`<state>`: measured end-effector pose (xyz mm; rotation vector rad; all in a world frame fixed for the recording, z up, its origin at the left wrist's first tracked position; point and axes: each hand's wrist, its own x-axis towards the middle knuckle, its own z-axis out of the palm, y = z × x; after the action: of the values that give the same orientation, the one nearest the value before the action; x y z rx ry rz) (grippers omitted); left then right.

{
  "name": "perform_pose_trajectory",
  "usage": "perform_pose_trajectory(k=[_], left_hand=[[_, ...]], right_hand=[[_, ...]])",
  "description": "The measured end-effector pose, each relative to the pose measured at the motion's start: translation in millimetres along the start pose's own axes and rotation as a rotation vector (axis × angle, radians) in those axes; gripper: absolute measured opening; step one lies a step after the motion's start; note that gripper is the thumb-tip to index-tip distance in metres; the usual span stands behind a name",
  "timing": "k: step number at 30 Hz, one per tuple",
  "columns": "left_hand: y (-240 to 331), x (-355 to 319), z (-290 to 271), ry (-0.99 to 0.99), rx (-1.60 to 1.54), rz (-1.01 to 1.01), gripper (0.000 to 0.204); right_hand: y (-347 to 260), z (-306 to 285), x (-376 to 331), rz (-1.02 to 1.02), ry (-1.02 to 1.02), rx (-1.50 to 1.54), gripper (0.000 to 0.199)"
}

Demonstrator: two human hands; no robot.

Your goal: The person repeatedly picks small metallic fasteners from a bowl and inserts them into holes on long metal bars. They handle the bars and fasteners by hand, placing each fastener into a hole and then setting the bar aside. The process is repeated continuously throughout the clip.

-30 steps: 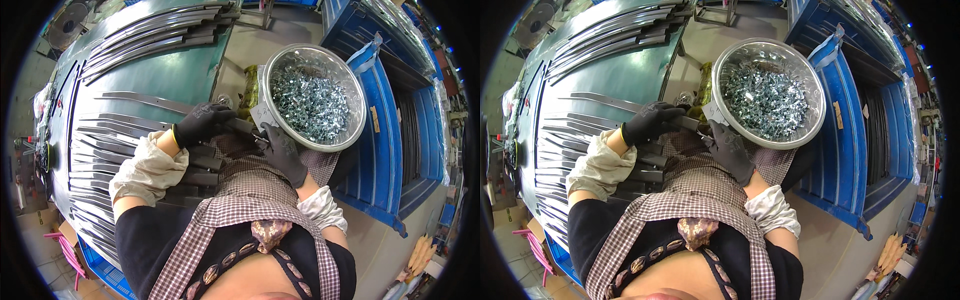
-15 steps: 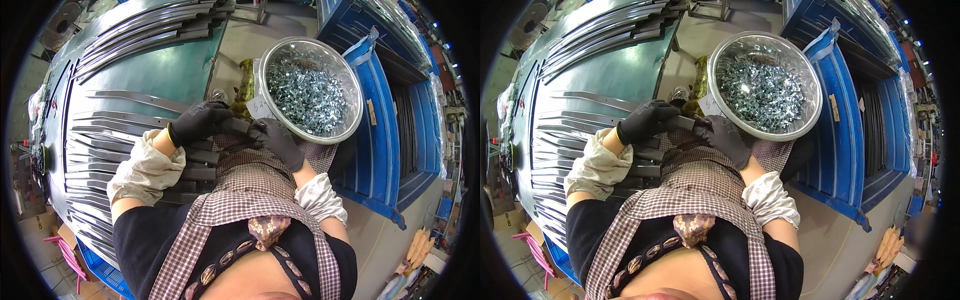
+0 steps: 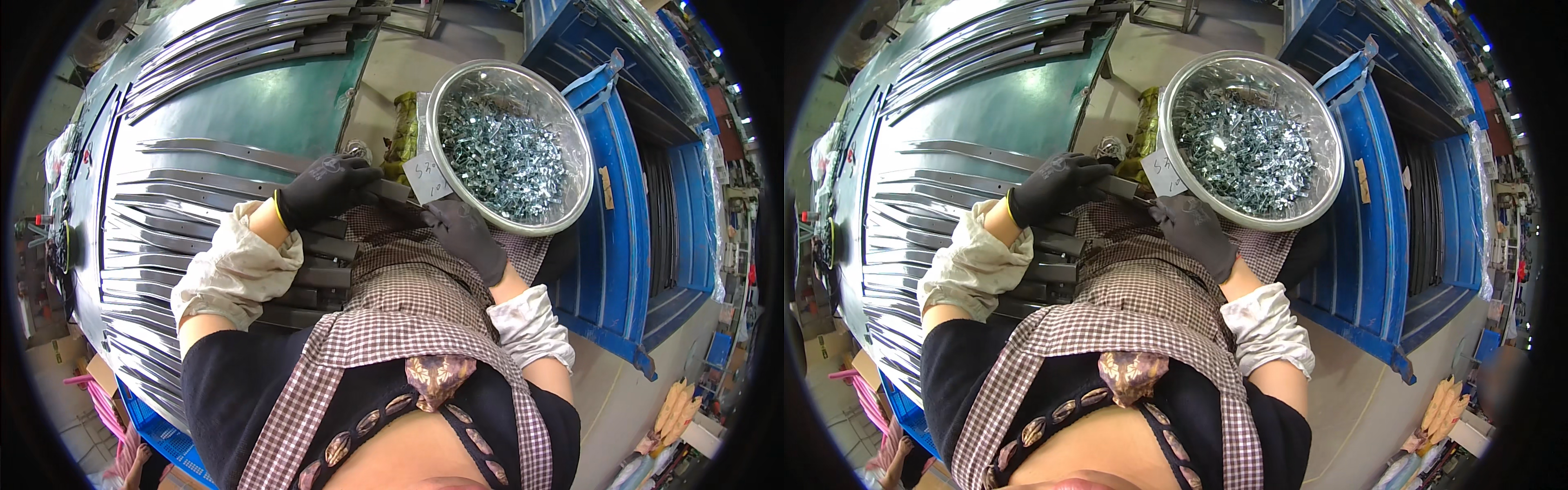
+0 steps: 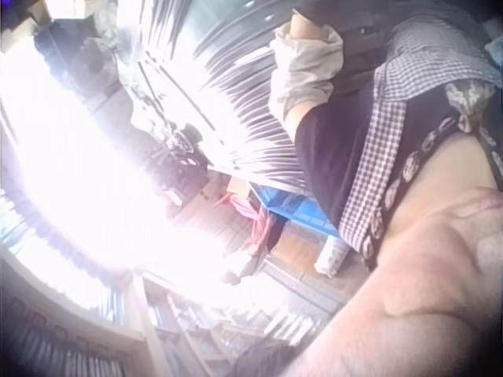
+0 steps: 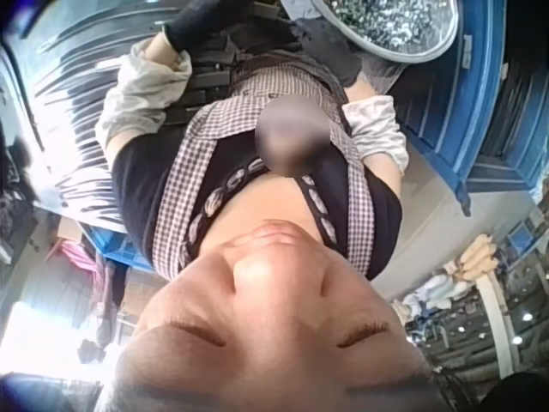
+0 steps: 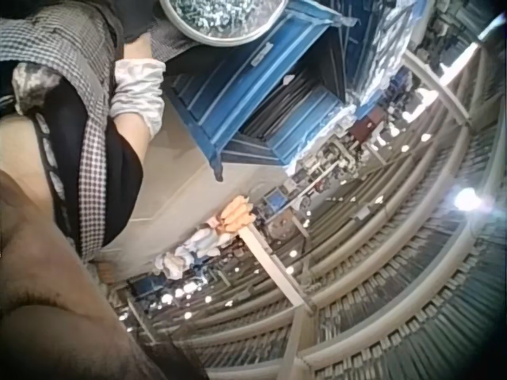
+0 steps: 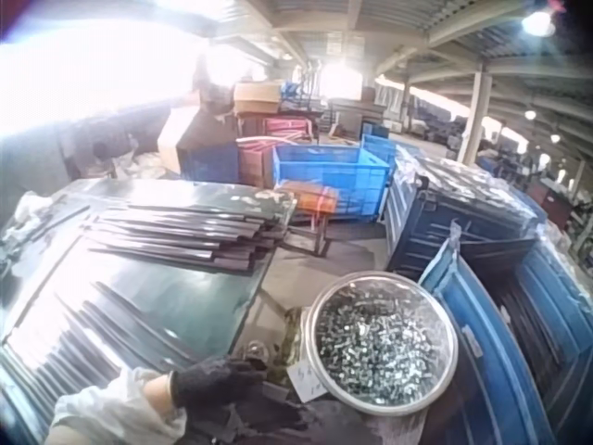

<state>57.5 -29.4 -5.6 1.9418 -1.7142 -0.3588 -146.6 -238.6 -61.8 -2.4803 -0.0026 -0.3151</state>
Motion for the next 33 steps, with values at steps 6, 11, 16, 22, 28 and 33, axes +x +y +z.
perform_pose_trajectory(k=[6,11,16,22,28,33], left_hand=[[-9,2,-3,-0.075,-0.067,-0.021,0.038],[4,7,-8,-0.090,-0.003,-0.026,0.037],[12,7,-11,-0.067,0.022,0.035,0.042],[79,-23,-51,-0.249,-0.115,-0.065,0.042],[33,-44,-98,-0.563,-0.695,-0.265,0.047],[-124,14,-135,0.418,0.366,-0.178,0.036]], right_hand=[[-25,-1,26,-0.072,-0.099,-0.415,0.010],[2,-30,11,-0.086,0.018,-0.115,0.018],[42,-85,20,0.284,0.052,-0.178,0.024],[107,-61,58,0.209,0.212,-0.366,0.027],[129,-33,95,0.360,-0.089,-0.559,0.031],[142,-37,92,0.312,-0.127,-0.485,0.026]])
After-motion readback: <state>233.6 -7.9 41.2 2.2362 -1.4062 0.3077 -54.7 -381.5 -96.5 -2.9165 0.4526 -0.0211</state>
